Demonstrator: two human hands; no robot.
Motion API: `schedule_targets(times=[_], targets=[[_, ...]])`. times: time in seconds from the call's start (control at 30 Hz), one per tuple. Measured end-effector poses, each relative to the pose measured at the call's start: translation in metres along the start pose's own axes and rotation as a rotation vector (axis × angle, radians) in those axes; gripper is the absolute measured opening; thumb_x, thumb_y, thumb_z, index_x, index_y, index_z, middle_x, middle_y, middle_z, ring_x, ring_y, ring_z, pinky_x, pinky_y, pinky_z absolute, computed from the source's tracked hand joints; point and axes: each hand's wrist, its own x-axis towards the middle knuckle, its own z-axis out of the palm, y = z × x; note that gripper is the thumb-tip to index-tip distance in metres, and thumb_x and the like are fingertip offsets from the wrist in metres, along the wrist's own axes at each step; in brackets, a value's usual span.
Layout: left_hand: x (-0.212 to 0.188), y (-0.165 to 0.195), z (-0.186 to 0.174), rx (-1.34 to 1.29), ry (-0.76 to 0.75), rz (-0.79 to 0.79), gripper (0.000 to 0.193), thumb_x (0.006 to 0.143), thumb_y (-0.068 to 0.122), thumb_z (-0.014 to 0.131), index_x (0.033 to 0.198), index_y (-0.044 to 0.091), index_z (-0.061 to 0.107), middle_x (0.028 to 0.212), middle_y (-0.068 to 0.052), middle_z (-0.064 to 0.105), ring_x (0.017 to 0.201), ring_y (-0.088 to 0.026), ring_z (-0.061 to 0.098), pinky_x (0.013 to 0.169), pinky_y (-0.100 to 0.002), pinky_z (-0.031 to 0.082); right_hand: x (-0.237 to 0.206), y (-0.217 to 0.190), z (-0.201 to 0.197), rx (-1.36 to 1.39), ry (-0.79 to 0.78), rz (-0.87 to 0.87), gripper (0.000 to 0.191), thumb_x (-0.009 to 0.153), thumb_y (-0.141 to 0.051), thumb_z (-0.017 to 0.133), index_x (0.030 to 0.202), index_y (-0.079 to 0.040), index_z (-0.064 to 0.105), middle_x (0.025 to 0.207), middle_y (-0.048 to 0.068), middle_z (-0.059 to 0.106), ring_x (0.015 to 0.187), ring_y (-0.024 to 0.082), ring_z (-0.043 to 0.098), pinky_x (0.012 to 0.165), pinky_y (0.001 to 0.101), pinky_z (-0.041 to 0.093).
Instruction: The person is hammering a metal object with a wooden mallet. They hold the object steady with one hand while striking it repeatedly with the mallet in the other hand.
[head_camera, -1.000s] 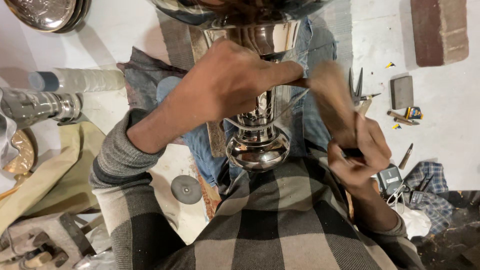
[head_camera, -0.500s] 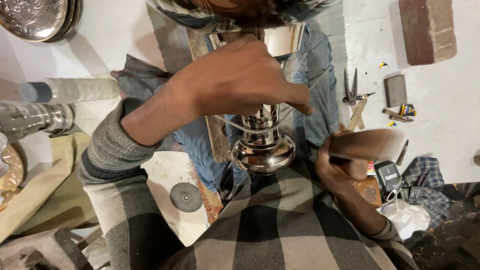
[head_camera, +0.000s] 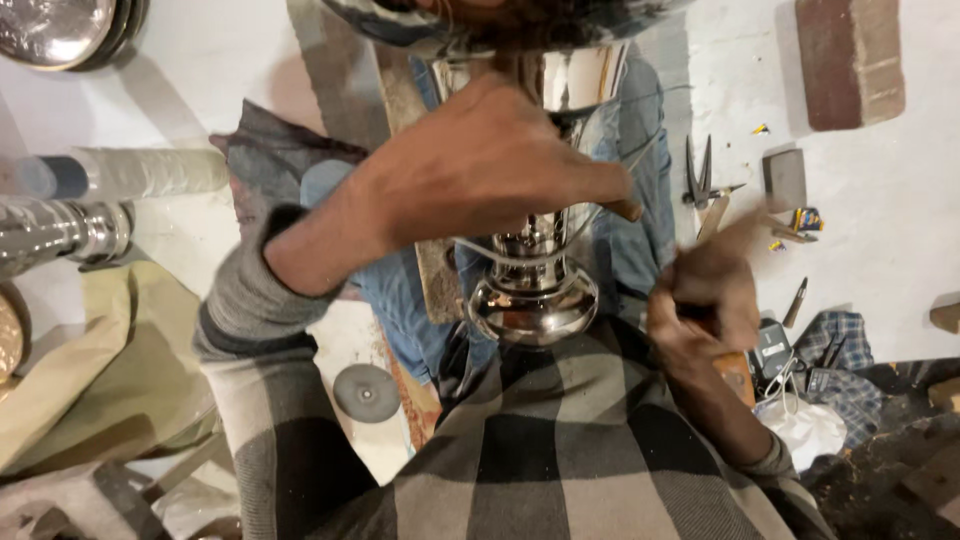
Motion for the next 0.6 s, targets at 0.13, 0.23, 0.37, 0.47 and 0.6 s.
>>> schedule_targets(times=[0.13, 0.23, 0.37, 0.47, 0.6], targets=[[-0.009, -0.002, 0.003, 0.039, 0.109, -0.022, 0.042, 0.1, -0.012, 0.057, 0.13, 0.016, 0.067, 0.071, 0.0, 0.059, 0.054, -0.005, 0.049, 0.044, -0.019, 0.038, 0.015, 0.011, -0.001, 0.036, 0.032, -0.03, 0.059, 0.079, -0.001, 0.06, 0.137, 0.011, 0.054, 0.076, 0.012, 0.059, 0.067, 0.025, 0.057, 0.065, 0.0373, 0.049], [-0.017, 0.0, 0.003, -0.022, 0.11, -0.115, 0.048, 0.09, -0.012, 0.058, 0.128, 0.016, 0.066, 0.063, 0.001, 0.053, 0.056, -0.008, 0.051, 0.049, -0.028, 0.04, 0.022, 0.021, 0.0, 0.274, 0.093, -0.132, 0.049, 0.084, -0.005, 0.06, 0.13, 0.011, 0.054, 0.074, 0.003, 0.064, 0.063, 0.015, 0.059, 0.065, 0.0337, 0.05], [-0.027, -0.001, 0.006, -0.046, 0.177, -0.168, 0.057, 0.08, -0.01, 0.064, 0.131, 0.016, 0.068, 0.055, 0.0, 0.055, 0.042, -0.012, 0.046, 0.039, -0.031, 0.037, 0.035, 0.023, -0.022, -0.165, 0.076, 0.041, 0.036, 0.08, -0.004, 0.069, 0.116, -0.002, 0.065, 0.082, 0.018, 0.074, 0.058, 0.015, 0.056, 0.058, 0.0311, 0.047], [-0.035, 0.0, 0.013, -0.199, 0.319, -0.212, 0.062, 0.077, -0.012, 0.062, 0.134, 0.011, 0.067, 0.072, -0.002, 0.068, 0.048, -0.012, 0.055, 0.043, -0.03, 0.043, 0.064, 0.022, -0.05, 0.26, -0.079, 0.149, 0.035, 0.095, -0.004, 0.068, 0.127, 0.002, 0.056, 0.099, 0.016, 0.069, 0.076, 0.015, 0.068, 0.069, 0.0263, 0.06], [-0.046, 0.014, 0.025, -0.239, 0.489, -0.348, 0.057, 0.075, -0.009, 0.061, 0.13, 0.004, 0.066, 0.111, -0.013, 0.078, 0.085, -0.018, 0.078, 0.062, -0.028, 0.06, 0.142, 0.035, -0.071, 0.237, -0.484, -0.105, 0.056, 0.071, 0.0, 0.068, 0.123, 0.018, 0.06, 0.075, 0.013, 0.067, 0.069, 0.015, 0.066, 0.064, 0.0271, 0.058]])
